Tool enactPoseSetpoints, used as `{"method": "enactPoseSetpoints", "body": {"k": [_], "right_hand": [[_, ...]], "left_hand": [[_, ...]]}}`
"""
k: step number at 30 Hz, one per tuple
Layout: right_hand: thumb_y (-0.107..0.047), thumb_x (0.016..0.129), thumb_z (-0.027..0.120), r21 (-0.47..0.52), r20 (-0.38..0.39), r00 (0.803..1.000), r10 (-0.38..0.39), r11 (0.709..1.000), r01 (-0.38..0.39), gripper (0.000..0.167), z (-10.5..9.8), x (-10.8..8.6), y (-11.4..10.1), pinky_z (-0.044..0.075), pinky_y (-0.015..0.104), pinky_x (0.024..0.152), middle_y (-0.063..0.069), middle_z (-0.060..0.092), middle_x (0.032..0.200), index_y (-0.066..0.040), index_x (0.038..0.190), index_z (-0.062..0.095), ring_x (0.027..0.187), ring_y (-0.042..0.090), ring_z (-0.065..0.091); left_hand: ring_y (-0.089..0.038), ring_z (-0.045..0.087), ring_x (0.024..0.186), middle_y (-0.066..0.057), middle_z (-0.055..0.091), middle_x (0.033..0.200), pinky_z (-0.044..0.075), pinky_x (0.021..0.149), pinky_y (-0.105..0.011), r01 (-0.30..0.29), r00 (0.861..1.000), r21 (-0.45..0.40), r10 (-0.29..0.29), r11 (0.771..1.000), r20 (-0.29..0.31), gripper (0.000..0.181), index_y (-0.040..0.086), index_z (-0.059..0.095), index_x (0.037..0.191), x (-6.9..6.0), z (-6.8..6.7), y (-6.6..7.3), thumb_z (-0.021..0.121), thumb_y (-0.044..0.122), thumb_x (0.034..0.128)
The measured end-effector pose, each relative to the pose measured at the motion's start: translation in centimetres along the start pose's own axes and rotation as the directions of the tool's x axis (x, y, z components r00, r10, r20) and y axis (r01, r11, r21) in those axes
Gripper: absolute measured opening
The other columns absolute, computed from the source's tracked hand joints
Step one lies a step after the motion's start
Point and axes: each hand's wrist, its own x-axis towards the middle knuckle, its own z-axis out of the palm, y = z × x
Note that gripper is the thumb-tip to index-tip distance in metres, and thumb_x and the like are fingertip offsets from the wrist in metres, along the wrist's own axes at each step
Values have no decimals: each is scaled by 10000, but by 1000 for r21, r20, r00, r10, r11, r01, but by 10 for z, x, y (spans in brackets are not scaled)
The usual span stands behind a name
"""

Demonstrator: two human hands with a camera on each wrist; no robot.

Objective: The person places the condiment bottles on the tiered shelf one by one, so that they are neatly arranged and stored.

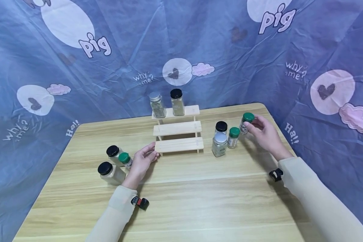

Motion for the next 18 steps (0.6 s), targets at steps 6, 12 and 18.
{"method": "enactPoseSetpoints", "body": {"k": [6, 12, 18], "right_hand": [[-70, 1024, 664, 55, -46, 999, -4, 998, 6, 341, 0, 32, -32, 607, 84, 795, -297, 681, 1012, -21, 1357, 608, 926, -133, 680], [-133, 1026, 680, 71, -45, 999, -21, 997, 25, 357, 19, 61, -65, 619, 107, 808, -262, 682, 995, -25, 1359, 614, 927, -94, 688], [-217, 1040, 671, 51, 23, 999, -33, 998, 32, 389, 45, 83, -89, 615, 109, 787, -110, 701, 1025, -39, 1379, 601, 897, -56, 697]], "left_hand": [[-202, 711, 1023, -227, 633, 1365, 618, 833, -156, 11, 1000, -15, -11, 1000, 0, 457, 73, 585, 1487, 0, -1, -1, 599, -5, 1037], [-174, 711, 1000, -229, 637, 1372, 612, 817, -140, 12, 1000, -14, -13, 1000, -5, 453, 79, 590, 1485, 0, -1, -1, 605, 4, 1038], [-171, 710, 998, -229, 634, 1372, 625, 849, -174, 12, 1000, -31, -12, 999, 4, 449, 67, 590, 1482, -1, -2, -1, 599, 0, 1039]]}}
